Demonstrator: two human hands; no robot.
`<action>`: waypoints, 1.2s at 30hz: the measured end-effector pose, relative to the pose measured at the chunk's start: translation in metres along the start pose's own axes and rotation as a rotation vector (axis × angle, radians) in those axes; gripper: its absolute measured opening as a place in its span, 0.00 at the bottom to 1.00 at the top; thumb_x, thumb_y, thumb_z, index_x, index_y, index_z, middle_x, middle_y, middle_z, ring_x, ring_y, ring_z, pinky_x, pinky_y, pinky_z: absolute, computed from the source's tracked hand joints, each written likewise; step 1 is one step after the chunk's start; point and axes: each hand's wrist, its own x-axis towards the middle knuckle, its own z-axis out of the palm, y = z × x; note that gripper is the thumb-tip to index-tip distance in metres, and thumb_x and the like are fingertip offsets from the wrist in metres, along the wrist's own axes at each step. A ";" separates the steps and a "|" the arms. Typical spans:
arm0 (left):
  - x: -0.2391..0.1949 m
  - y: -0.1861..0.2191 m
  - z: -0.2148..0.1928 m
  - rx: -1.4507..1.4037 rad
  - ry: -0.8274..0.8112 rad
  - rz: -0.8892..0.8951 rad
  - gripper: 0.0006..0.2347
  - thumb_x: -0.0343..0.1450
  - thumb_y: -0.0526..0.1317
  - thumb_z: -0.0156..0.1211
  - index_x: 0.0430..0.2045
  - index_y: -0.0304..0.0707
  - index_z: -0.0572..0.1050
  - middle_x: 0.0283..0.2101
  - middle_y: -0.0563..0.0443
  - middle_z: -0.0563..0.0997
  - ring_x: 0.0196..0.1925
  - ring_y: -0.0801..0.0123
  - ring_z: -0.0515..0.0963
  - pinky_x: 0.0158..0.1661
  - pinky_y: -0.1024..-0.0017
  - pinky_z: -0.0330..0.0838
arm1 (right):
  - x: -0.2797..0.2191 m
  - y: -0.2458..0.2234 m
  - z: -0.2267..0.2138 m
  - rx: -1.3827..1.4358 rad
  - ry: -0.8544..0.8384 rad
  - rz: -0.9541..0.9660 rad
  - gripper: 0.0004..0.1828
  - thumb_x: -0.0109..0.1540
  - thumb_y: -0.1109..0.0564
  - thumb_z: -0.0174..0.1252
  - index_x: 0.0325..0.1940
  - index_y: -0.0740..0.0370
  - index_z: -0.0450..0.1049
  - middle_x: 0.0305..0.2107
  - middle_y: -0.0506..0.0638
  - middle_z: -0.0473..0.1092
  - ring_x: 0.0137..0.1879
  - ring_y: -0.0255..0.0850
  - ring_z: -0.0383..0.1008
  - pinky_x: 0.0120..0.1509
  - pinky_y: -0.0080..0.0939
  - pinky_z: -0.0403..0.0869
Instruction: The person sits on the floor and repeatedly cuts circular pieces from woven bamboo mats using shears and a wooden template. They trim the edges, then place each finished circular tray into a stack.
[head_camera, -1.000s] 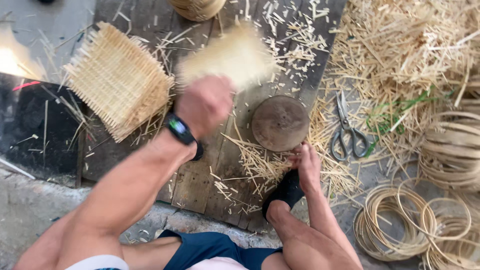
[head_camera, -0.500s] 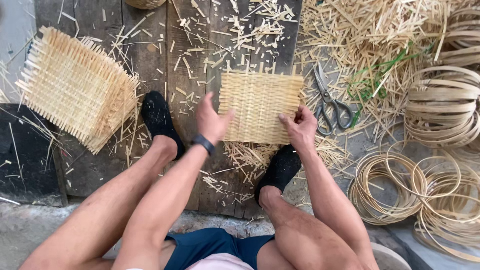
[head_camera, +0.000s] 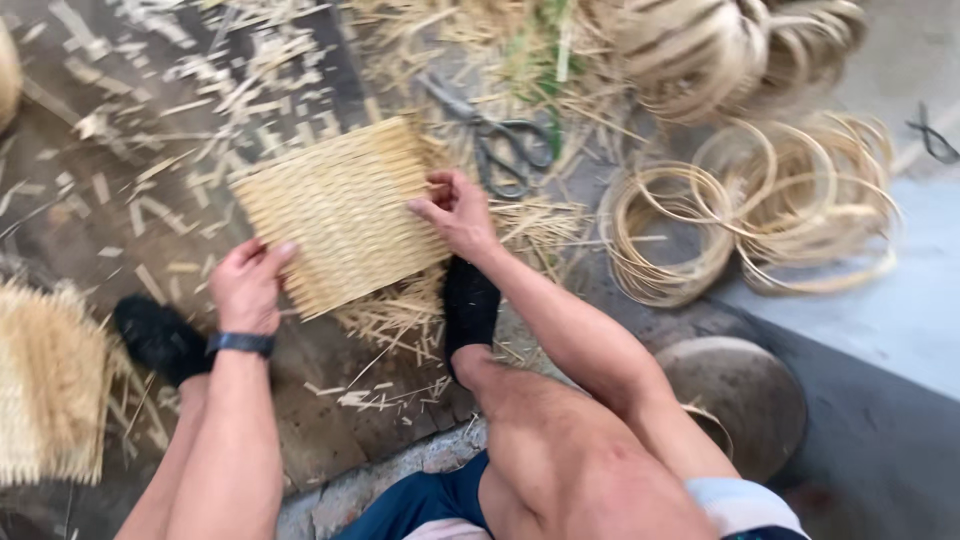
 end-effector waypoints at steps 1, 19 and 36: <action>-0.001 0.002 -0.002 0.017 0.013 0.000 0.19 0.68 0.30 0.71 0.53 0.25 0.74 0.43 0.49 0.83 0.38 0.75 0.81 0.34 0.79 0.72 | 0.000 -0.001 -0.013 0.067 0.047 -0.074 0.26 0.58 0.51 0.72 0.54 0.64 0.73 0.36 0.50 0.76 0.40 0.37 0.77 0.46 0.37 0.78; -0.061 0.073 0.014 0.308 0.313 0.510 0.18 0.77 0.26 0.65 0.59 0.30 0.67 0.54 0.47 0.75 0.48 0.74 0.78 0.47 0.80 0.77 | -0.106 0.044 -0.289 -1.132 0.546 -0.338 0.10 0.63 0.50 0.70 0.36 0.57 0.79 0.36 0.50 0.73 0.48 0.49 0.71 0.60 0.54 0.62; -0.145 0.158 0.150 0.287 -0.351 0.680 0.11 0.74 0.40 0.65 0.47 0.35 0.82 0.43 0.48 0.86 0.42 0.72 0.85 0.43 0.76 0.78 | -0.090 -0.126 -0.124 -0.043 -0.019 -0.589 0.08 0.68 0.58 0.61 0.49 0.64 0.74 0.40 0.48 0.69 0.37 0.33 0.73 0.40 0.33 0.73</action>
